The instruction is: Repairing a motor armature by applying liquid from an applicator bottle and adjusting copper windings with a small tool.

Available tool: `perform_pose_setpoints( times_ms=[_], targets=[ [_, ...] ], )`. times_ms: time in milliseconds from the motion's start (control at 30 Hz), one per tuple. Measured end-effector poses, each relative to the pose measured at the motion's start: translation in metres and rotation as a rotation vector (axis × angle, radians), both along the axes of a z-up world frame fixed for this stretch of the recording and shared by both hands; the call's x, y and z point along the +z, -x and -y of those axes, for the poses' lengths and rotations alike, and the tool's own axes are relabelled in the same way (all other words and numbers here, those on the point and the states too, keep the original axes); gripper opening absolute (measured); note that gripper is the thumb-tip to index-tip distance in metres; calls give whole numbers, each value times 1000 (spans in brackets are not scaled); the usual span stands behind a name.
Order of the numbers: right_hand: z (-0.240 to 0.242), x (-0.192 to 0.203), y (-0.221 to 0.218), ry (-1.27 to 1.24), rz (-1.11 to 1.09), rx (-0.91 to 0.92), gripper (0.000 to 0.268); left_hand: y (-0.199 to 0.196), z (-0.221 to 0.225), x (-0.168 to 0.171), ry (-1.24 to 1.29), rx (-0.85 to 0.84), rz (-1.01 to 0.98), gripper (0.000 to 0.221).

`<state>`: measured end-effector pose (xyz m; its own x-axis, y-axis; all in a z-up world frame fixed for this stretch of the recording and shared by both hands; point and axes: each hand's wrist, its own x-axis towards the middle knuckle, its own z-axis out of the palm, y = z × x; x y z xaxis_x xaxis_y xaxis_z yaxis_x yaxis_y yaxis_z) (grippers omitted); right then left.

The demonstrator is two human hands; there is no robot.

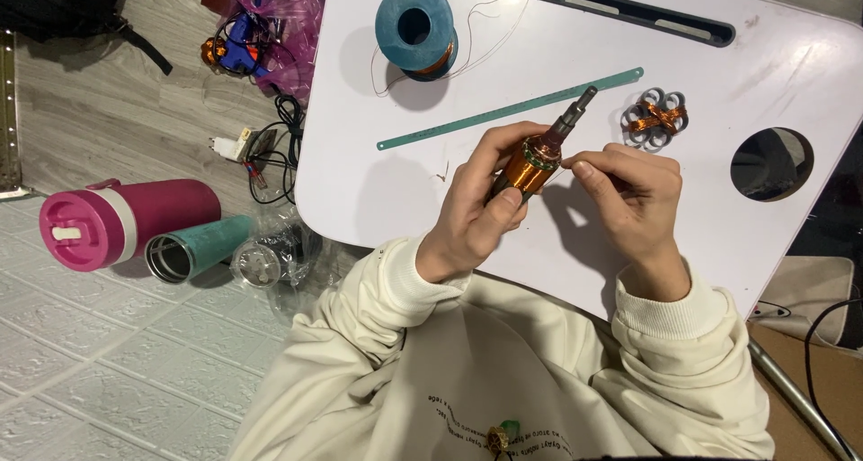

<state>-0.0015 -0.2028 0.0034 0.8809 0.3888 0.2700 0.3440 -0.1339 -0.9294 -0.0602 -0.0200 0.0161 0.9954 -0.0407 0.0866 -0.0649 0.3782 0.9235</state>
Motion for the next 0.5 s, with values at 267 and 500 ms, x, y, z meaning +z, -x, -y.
perform_pose_setpoints(
  times_ms=[267, 500],
  targets=[
    [0, -5, 0, 15, -10, -2, 14, -7, -2, 11, -139, 94, 90, 55],
    [1, -10, 1, 20, -4, 9, 14, -7, -3, 11, -132, 77, 86, 53]
  ],
)
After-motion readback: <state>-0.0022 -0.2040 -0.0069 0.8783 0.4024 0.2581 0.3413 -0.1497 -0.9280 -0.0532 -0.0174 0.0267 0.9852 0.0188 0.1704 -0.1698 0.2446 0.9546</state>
